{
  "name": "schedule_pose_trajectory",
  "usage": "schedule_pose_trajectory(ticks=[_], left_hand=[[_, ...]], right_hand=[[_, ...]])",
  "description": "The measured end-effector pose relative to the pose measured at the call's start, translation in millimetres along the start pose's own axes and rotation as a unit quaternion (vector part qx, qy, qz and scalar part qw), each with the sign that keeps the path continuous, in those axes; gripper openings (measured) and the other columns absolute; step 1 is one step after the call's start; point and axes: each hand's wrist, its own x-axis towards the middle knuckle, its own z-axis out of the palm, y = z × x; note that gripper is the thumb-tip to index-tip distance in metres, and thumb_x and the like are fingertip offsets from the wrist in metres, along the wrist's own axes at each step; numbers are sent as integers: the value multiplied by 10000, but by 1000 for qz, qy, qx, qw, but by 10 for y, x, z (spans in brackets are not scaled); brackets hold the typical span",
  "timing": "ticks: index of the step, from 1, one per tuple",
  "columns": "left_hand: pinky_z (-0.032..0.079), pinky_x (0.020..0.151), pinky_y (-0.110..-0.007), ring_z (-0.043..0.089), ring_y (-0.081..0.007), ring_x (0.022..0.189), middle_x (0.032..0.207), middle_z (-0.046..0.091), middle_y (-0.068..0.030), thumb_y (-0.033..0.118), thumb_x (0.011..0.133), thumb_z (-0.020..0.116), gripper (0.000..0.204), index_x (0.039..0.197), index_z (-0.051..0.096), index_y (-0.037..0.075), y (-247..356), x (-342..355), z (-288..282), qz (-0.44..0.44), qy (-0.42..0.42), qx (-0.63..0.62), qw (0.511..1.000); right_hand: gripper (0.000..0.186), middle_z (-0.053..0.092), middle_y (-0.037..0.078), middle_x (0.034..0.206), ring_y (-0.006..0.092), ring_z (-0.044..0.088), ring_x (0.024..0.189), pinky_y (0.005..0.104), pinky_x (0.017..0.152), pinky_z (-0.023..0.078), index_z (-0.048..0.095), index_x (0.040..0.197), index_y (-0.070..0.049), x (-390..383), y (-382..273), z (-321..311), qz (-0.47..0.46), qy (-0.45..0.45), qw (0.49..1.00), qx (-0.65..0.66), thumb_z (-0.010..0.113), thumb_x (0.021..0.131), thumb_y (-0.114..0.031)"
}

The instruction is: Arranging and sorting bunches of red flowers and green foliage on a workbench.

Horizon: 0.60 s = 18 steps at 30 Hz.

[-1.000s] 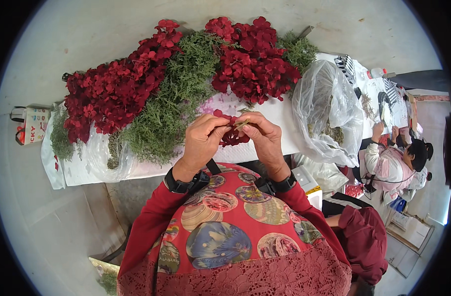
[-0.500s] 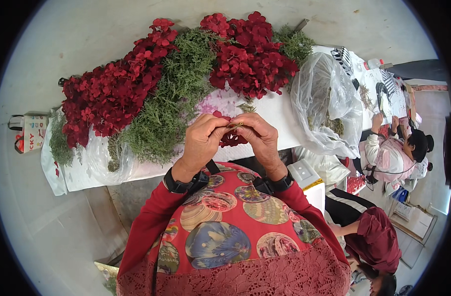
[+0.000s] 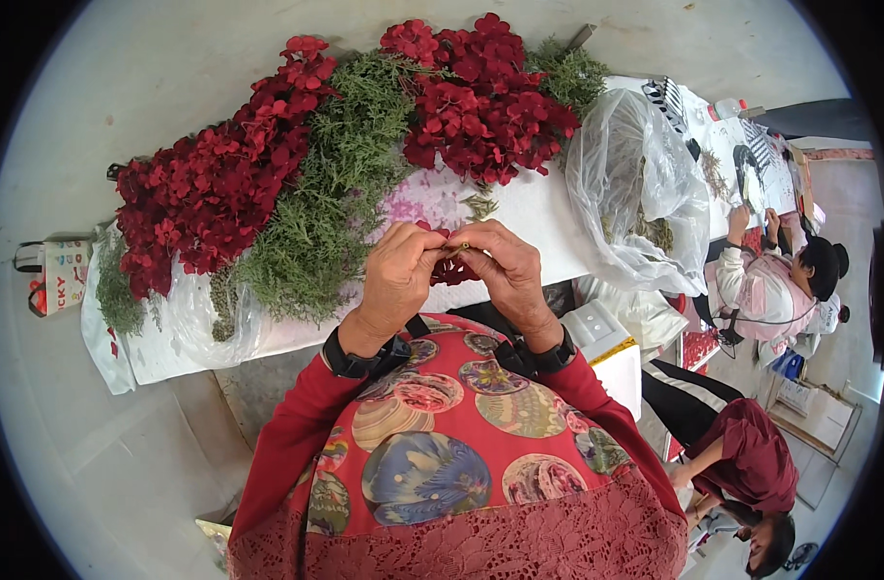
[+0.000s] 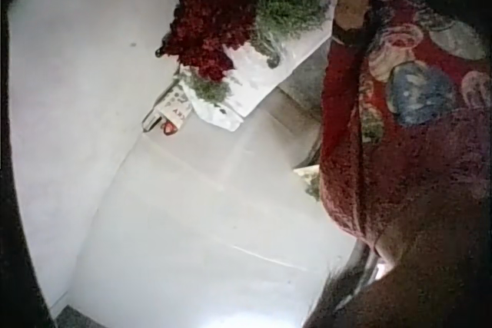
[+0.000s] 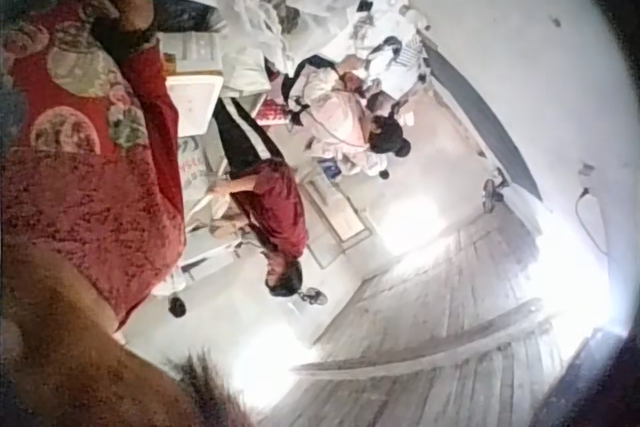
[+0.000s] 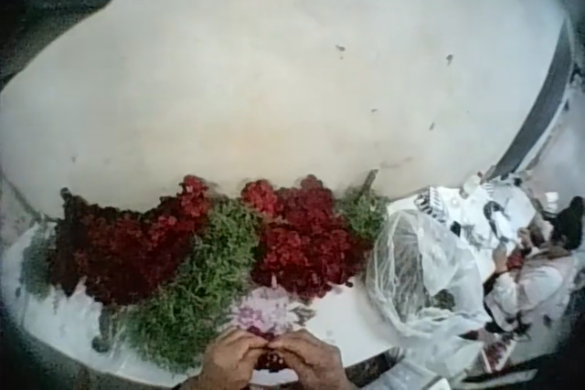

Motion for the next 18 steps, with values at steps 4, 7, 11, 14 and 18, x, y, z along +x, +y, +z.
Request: schedule_pose_trajectory(ticks=[4, 7, 11, 14, 18], left_hand=[[468, 620, -360, 574, -286, 714, 783, 590, -105, -15, 772, 659, 110, 875, 624, -1, -6, 6, 32, -9, -13, -11, 1000], [469, 619, -356, 577, -284, 714, 786, 592, -105, -18, 772, 658, 108, 874, 627, -2, -14, 14, 70, -11, -18, -21, 1000], [468, 618, -322, 581, -250, 705, 793, 600, -98, -25, 782, 659, 110, 885, 627, -5, -33, 37, 137, -14, -30, -19, 999], [470, 620, -304, 581, -236, 698, 809, 608, -97, -16, 786, 666, 121, 901, 630, -6, -85, 116, 199, -35, -55, -53, 996], [481, 629, -305, 585, -248, 699, 853, 624, -106, 33, 785, 687, 154, 926, 640, -8, -298, 352, 286, -88, -77, -86, 989]], right_hand=[[163, 642, 90, 975, 164, 626, 873, 259, 755, 514, 658, 1007, -14, -15, 42, -26, -8, 2, 1000, 5, 621, 854, 28], [187, 649, 94, 958, 178, 635, 860, 268, 734, 519, 657, 1014, -22, -26, 70, -59, 5, 1, 1000, 7, 624, 842, 44], [184, 652, 83, 950, 167, 636, 858, 267, 728, 520, 656, 1013, -20, -62, 118, -128, 30, 6, 999, 21, 615, 847, 48], [168, 650, 68, 950, 145, 631, 862, 259, 737, 517, 652, 1014, -11, -67, 201, -212, 61, 15, 996, 57, 605, 861, 40], [148, 648, 50, 957, 119, 621, 863, 246, 759, 507, 644, 1019, 9, -117, 323, -455, 136, 58, 979, 137, 593, 880, 22]])
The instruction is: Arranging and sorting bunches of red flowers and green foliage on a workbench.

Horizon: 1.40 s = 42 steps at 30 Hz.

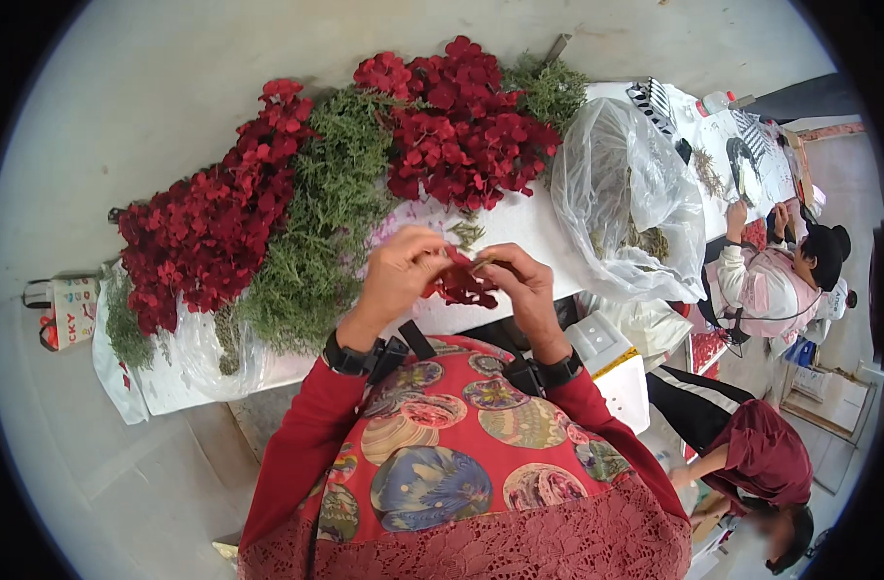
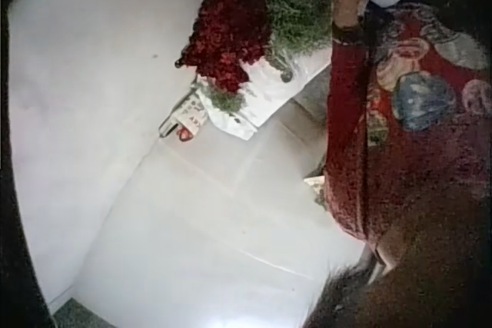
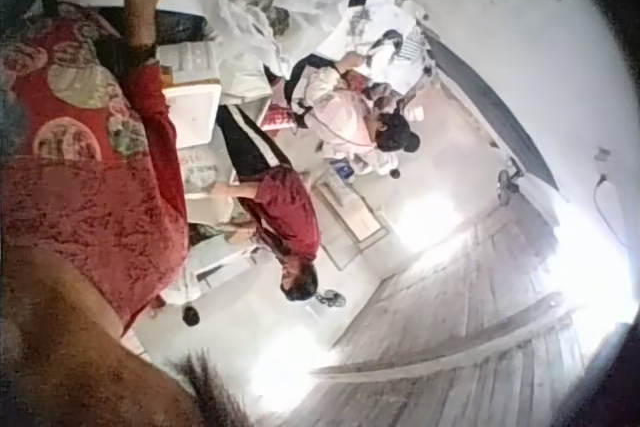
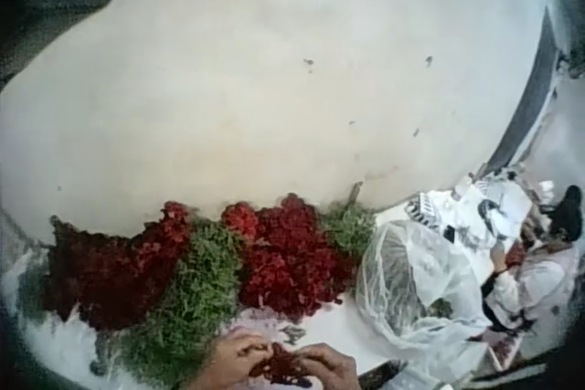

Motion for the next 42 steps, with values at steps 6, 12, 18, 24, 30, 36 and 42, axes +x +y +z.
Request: schedule_pose_trajectory(ticks=[6, 12, 18, 24, 30, 36, 42], left_hand=[[499, 652, -335, 614, -279, 711, 923, 644, -132, 135, 788, 710, 196, 930, 669, 6, -740, 919, 51, 53, 149, 246, 956], [501, 694, -405, 624, -342, 802, 892, 628, -148, 163, 816, 667, 168, 922, 670, 32, -1242, 1488, 348, -44, 164, 330, 928], [499, 648, -390, 619, -330, 740, 800, 626, -138, 132, 796, 680, 153, 893, 672, 14, -753, 1242, 393, 62, 156, 275, 947], [498, 609, -368, 618, -336, 675, 752, 622, -122, 59, 755, 640, 103, 841, 666, 8, 18, 533, 440, 97, 22, 363, 926], [500, 591, -392, 628, -314, 637, 767, 643, -137, 66, 770, 616, 74, 810, 654, 18, 263, 182, 468, -57, 82, 231, 968], [479, 537, -284, 615, -172, 577, 713, 646, -109, -2, 758, 632, 88, 837, 666, -17, 217, -32, 350, -128, 149, 22, 980], [434, 495, -223, 547, -46, 571, 658, 610, -27, -35, 790, 644, 33, 820, 659, -34, 197, -223, 234, -122, 146, -32, 981]], right_hand=[[154, 650, 57, 951, 113, 618, 838, 247, 765, 500, 626, 1038, 31, -66, 32, -516, 37, 105, 994, 11, 597, 895, -21], [157, 652, 60, 919, 111, 618, 806, 245, 738, 497, 614, 1043, 28, -48, 105, -780, 53, 128, 990, 28, 595, 896, -20], [141, 654, 62, 902, 121, 626, 777, 239, 732, 494, 610, 1023, 18, 219, 100, -1029, 51, 147, 972, 176, 604, 884, -2], [145, 650, 67, 904, 132, 627, 766, 245, 701, 504, 618, 1004, 3, 465, -58, -732, -60, 115, 992, -2, 625, 860, 22], [213, 632, 84, 896, 161, 640, 735, 248, 659, 509, 615, 1005, -31, 504, -107, -239, -172, 8, 968, -181, 662, 807, 35], [196, 634, 81, 902, 154, 631, 769, 250, 670, 503, 618, 1002, -16, 482, -90, -5, -171, -30, 975, -138, 656, 818, 41], [184, 631, 65, 920, 114, 613, 804, 228, 698, 494, 622, 1012, 3, 338, -91, 170, -161, -49, 972, -162, 649, 836, 47]])
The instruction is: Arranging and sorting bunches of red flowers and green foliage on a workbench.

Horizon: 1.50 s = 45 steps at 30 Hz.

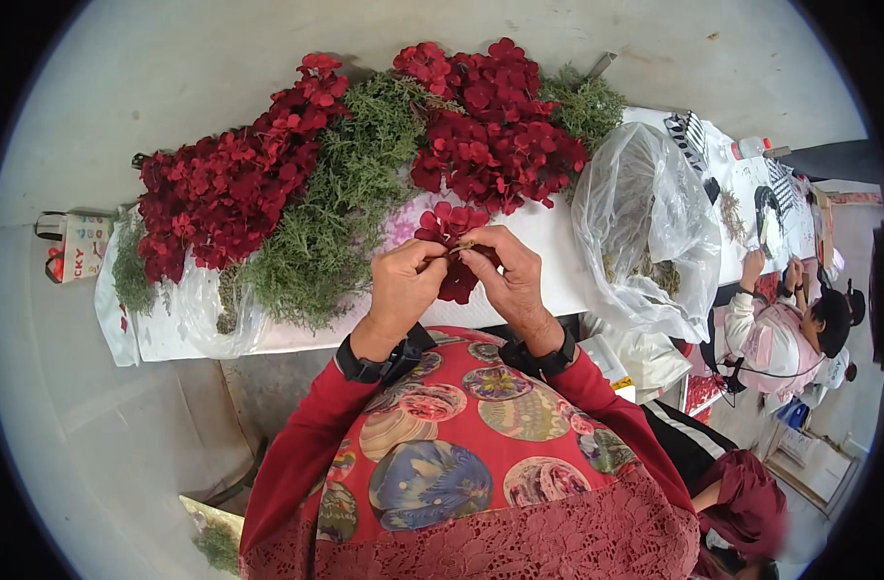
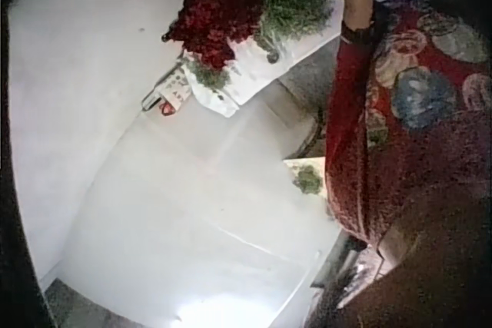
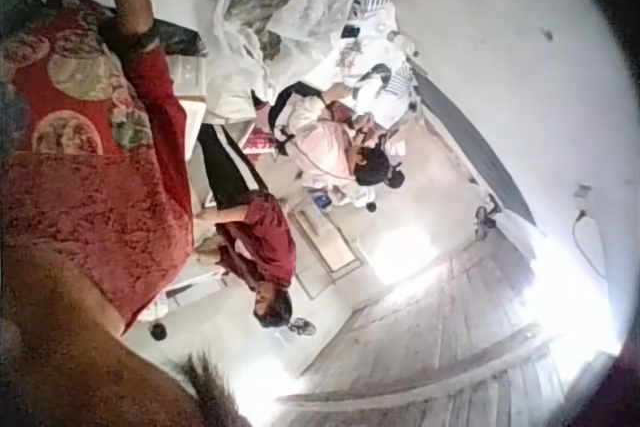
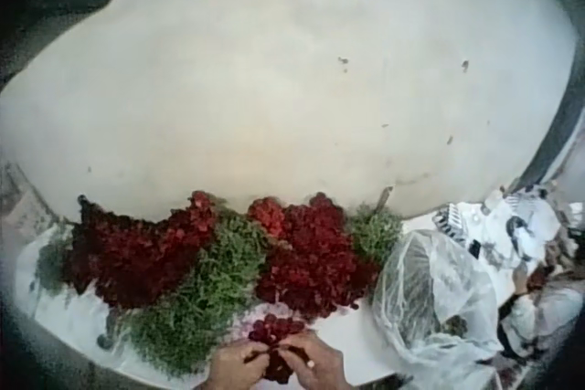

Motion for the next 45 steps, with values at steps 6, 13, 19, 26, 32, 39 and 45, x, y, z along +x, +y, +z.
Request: schedule_pose_trajectory(ticks=[6, 13, 19, 26, 32, 39, 45], left_hand=[[442, 506, -225, 561, -67, 572, 681, 611, -47, -46, 774, 650, 32, 803, 647, -34, -12, -94, -140, 101, 11, 64, 993], [453, 516, -232, 576, -91, 576, 690, 612, -64, -50, 761, 660, 53, 809, 648, -33, -45, -192, -275, 116, -16, 73, 990], [463, 522, -237, 588, -100, 580, 697, 617, -70, -50, 760, 662, 63, 819, 650, -31, -61, -252, -382, 126, -22, 82, 988], [477, 528, -241, 608, -110, 593, 707, 630, -74, -54, 775, 652, 76, 847, 666, -32, -96, -296, -491, 134, -46, 76, 987], [481, 533, -239, 611, -113, 598, 722, 640, -80, -50, 786, 651, 75, 857, 671, -36, -93, -315, -552, 141, -54, 78, 985], [488, 547, -242, 618, -118, 611, 729, 643, -83, -48, 793, 649, 66, 856, 666, -39, -87, -338, -593, 130, -57, 60, 988], [480, 565, -320, 625, -262, 633, 753, 620, -137, -38, 769, 637, 65, 832, 646, -25, -108, -368, -595, 145, -50, 67, 986]], right_hand=[[186, 635, 73, 904, 139, 622, 792, 245, 690, 499, 621, 1005, -9, -126, -77, 155, -2, 17, 1000, -13, 652, 829, 42], [195, 642, 98, 890, 199, 646, 775, 276, 672, 508, 620, 992, -24, -292, -157, 321, 40, 62, 997, 14, 664, 810, 29], [193, 645, 101, 899, 202, 646, 790, 279, 685, 510, 620, 994, -18, -353, -200, 437, 14, 62, 998, -15, 662, 811, 31], [192, 642, 101, 898, 199, 643, 793, 280, 686, 510, 619, 994, -18, -410, -246, 540, 23, 78, 997, -12, 660, 813, 33], [185, 631, 67, 930, 115, 617, 808, 236, 704, 500, 613, 1023, 2, -419, -279, 594, 7, 72, 997, -22, 644, 844, 38], [196, 632, 94, 923, 168, 630, 810, 255, 693, 503, 611, 1011, 1, -422, -345, 621, -13, 72, 996, -59, 642, 826, 56], [206, 629, 114, 918, 216, 636, 805, 277, 686, 509, 606, 1002, 0, -440, -350, 660, -49, 65, 993, -88, 638, 810, 70]])
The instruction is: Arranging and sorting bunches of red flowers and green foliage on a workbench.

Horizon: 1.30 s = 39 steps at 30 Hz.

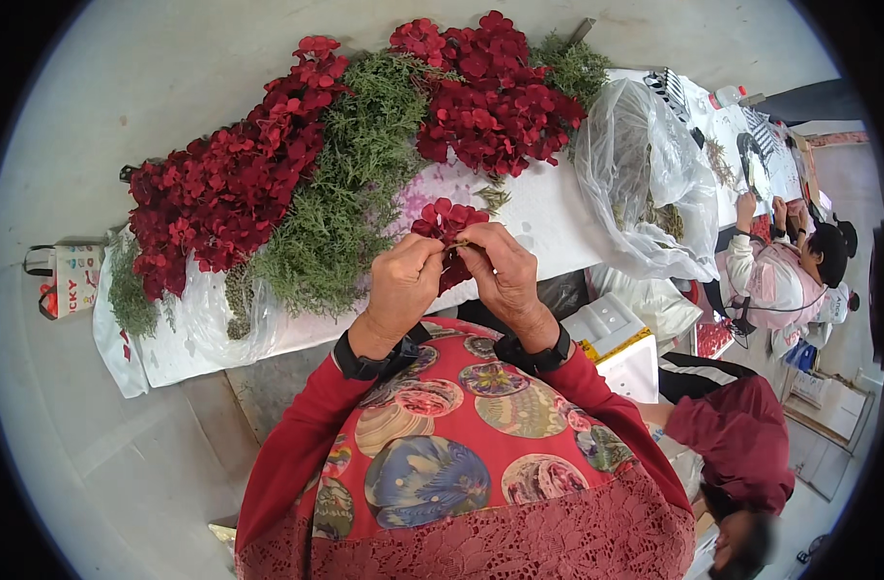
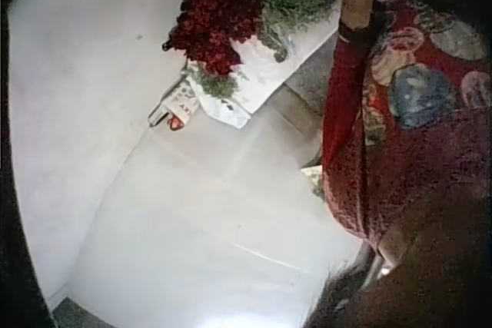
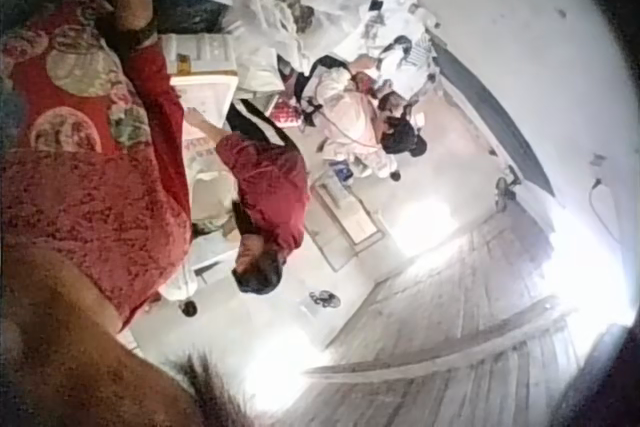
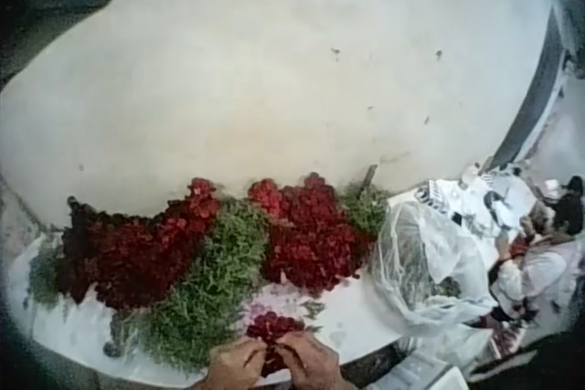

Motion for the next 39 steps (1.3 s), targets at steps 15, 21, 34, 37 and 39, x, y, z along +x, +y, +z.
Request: schedule_pose_trajectory(ticks=[15, 21, 34, 37, 39], left_hand=[[493, 535, -225, 638, -115, 618, 750, 640, -68, -69, 826, 605, 58, 854, 653, -52, 43, 2, 26, -69, -38, -85, 993], [497, 543, -223, 647, -118, 630, 779, 649, -72, -70, 828, 603, 72, 873, 657, -56, 15, -28, 64, -62, -68, -91, 992], [506, 605, -267, 645, -169, 681, 840, 662, -115, -45, 802, 611, 149, 945, 651, -38, -132, 159, 459, 70, -101, -14, 992], [504, 633, -271, 630, -158, 689, 878, 682, -123, -7, 781, 658, 207, 987, 672, -19, -515, 215, 466, 15, -151, 36, 988], [502, 631, -275, 631, -162, 690, 880, 681, -128, 11, 776, 670, 210, 985, 673, -15, -731, 251, 444, -8, -127, 43, 991]], right_hand=[[196, 627, 116, 892, 228, 638, 774, 283, 672, 511, 604, 1001, -9, -77, -53, -31, 18, 22, 999, -18, 621, 821, 65], [186, 627, 114, 882, 217, 637, 771, 278, 672, 506, 607, 998, -7, -152, -52, -47, 32, 25, 999, -18, 624, 823, 56], [124, 655, 65, 839, 137, 624, 749, 281, 684, 497, 650, 966, -14, -1960, 300, -1546, 315, 242, 896, -198, 647, 853, -67], [89, 669, 162, 858, 284, 659, 719, 368, 666, 519, 651, 919, -24, -2981, 527, -2031, 377, 190, 804, -420, 628, 863, -89], [121, 664, 198, 882, 360, 645, 809, 423, 717, 508, 646, 908, -14, -3687, 692, -2219, 471, 124, 734, -474, 605, 847, -110]])
